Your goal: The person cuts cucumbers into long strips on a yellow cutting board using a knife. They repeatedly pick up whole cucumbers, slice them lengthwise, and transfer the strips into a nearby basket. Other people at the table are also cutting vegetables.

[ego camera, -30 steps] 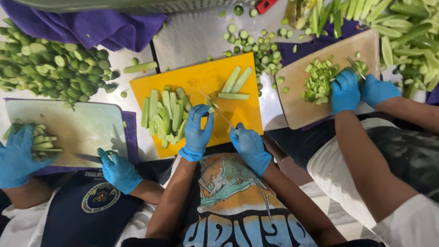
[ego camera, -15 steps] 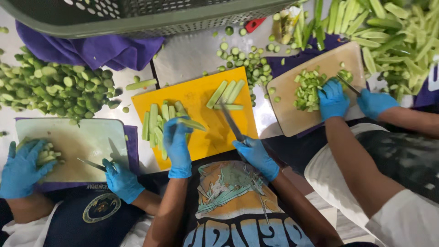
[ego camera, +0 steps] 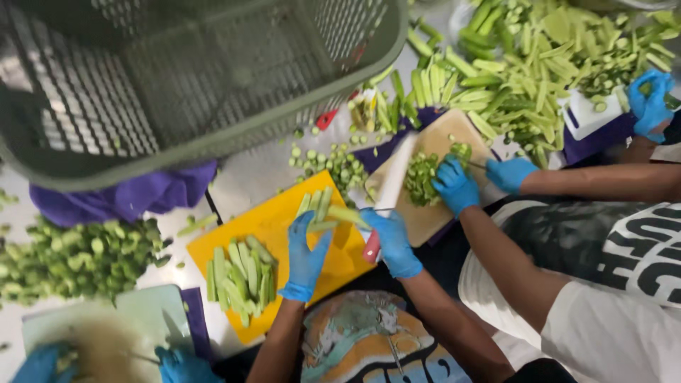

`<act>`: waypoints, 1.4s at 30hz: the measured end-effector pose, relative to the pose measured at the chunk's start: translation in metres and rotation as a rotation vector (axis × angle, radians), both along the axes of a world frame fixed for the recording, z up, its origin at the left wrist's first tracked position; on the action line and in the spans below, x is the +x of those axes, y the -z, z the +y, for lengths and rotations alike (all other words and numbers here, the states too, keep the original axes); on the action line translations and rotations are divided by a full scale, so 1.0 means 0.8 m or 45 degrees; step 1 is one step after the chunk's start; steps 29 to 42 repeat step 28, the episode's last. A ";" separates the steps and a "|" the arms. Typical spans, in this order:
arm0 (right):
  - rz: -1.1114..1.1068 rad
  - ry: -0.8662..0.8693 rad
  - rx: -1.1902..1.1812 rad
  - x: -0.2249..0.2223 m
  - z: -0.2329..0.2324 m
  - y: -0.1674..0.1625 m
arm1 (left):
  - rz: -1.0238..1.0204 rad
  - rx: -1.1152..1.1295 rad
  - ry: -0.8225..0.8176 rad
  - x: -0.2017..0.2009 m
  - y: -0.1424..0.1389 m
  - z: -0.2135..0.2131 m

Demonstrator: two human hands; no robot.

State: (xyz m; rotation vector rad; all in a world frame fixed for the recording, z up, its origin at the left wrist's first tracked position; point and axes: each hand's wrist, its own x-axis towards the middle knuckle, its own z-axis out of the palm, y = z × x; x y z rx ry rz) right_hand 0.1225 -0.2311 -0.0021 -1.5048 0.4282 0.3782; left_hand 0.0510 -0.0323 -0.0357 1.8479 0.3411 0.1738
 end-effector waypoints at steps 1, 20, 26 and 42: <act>-0.027 0.109 -0.010 0.024 -0.009 -0.005 | -0.115 0.372 0.057 0.006 -0.004 0.007; -0.307 0.454 -0.247 0.411 -0.046 -0.009 | 0.266 1.498 0.445 0.079 0.047 -0.038; -0.741 0.376 -1.449 0.471 -0.110 0.008 | 0.265 1.772 0.368 0.093 0.049 -0.053; -0.720 0.294 -1.292 0.508 -0.151 -0.008 | 0.336 1.798 0.434 0.093 0.050 -0.053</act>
